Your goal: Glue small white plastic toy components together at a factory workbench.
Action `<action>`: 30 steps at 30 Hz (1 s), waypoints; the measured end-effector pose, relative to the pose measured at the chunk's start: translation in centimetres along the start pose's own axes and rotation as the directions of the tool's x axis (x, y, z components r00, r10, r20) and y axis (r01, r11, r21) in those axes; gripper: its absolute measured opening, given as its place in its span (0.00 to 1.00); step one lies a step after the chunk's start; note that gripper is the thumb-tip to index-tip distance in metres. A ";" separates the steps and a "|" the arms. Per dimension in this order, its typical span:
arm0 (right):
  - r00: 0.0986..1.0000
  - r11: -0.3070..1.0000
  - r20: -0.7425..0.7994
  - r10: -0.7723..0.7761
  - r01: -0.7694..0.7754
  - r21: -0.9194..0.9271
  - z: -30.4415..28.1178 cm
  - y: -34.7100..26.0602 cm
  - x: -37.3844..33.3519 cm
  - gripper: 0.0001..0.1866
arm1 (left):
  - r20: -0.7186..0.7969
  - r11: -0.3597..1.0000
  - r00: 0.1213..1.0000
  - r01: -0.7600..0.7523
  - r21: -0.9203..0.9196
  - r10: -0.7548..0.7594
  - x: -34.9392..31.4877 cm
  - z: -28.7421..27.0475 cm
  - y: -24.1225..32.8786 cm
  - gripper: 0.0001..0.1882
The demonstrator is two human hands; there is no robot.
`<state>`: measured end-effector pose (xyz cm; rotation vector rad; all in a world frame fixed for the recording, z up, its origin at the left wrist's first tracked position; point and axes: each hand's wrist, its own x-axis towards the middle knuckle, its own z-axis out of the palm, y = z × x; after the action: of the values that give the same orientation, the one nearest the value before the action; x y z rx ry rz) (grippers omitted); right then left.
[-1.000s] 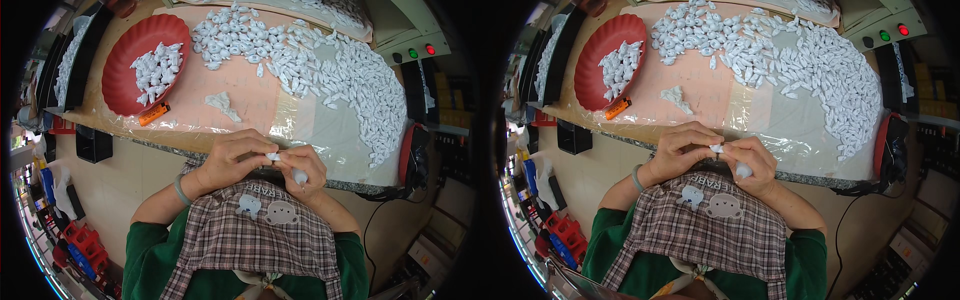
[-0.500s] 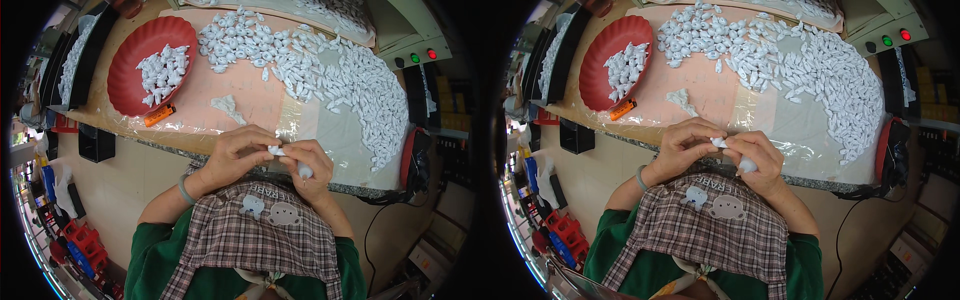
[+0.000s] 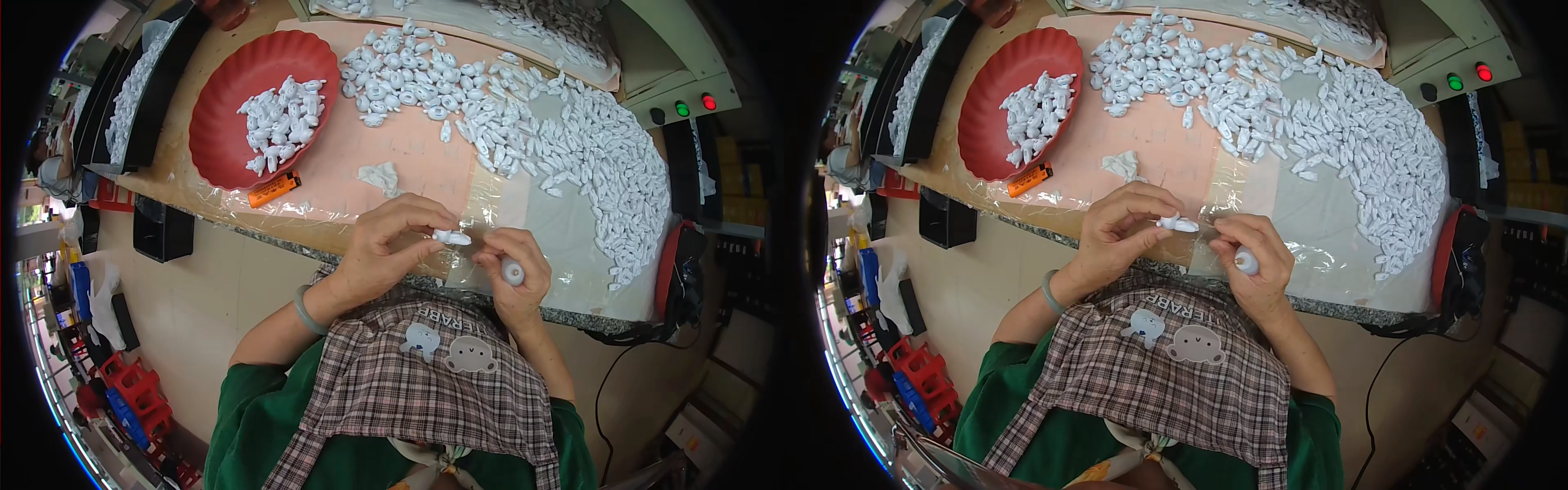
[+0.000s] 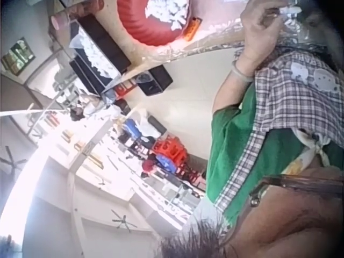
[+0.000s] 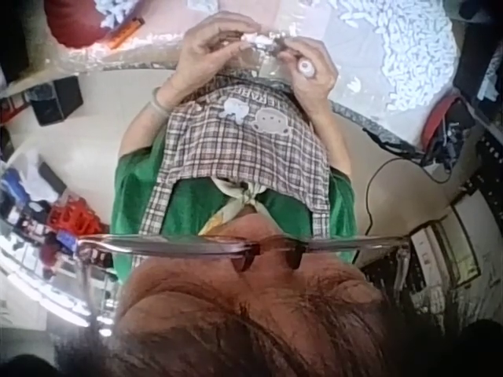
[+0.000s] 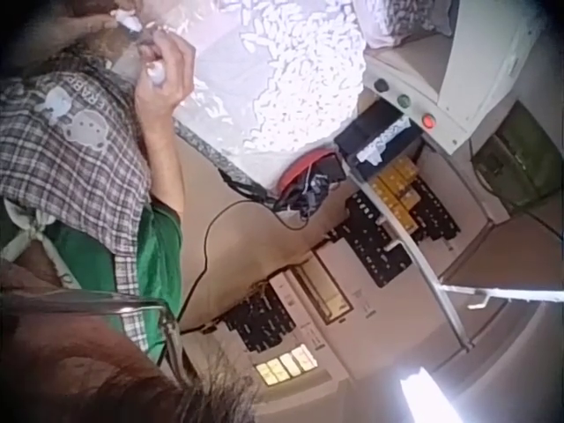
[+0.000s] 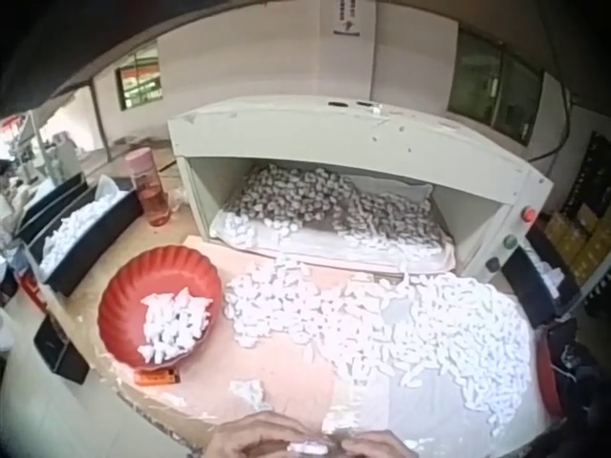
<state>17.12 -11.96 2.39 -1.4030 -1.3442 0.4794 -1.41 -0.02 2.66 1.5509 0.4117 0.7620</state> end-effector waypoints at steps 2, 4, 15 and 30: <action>1.000 1.000 0.000 0.008 -0.008 -0.003 0.1 0.1 0.1 0.12 | -0.035 1.000 0.999 0.007 0.005 -0.007 0.1 -0.1 0.5 0.14; 1.000 1.000 0.000 0.020 -0.020 0.003 -0.1 0.2 0.0 0.12 | -0.070 1.000 0.997 0.011 0.014 -0.010 0.5 -0.8 1.5 0.13; 0.998 0.997 -0.013 0.068 -0.067 0.023 -0.9 0.7 -0.4 0.12 | -0.128 0.222 0.863 0.019 0.975 0.489 4.1 -8.7 4.8 0.17; 0.998 0.998 0.008 0.061 -0.061 -0.006 -0.6 0.7 -0.6 0.11 | 0.163 0.250 0.934 -0.248 0.936 0.318 11.8 -3.3 -3.1 0.10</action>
<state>17.83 -12.58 1.74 -1.4516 -1.3132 0.5219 5.34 10.65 2.18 2.8458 0.7192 0.8924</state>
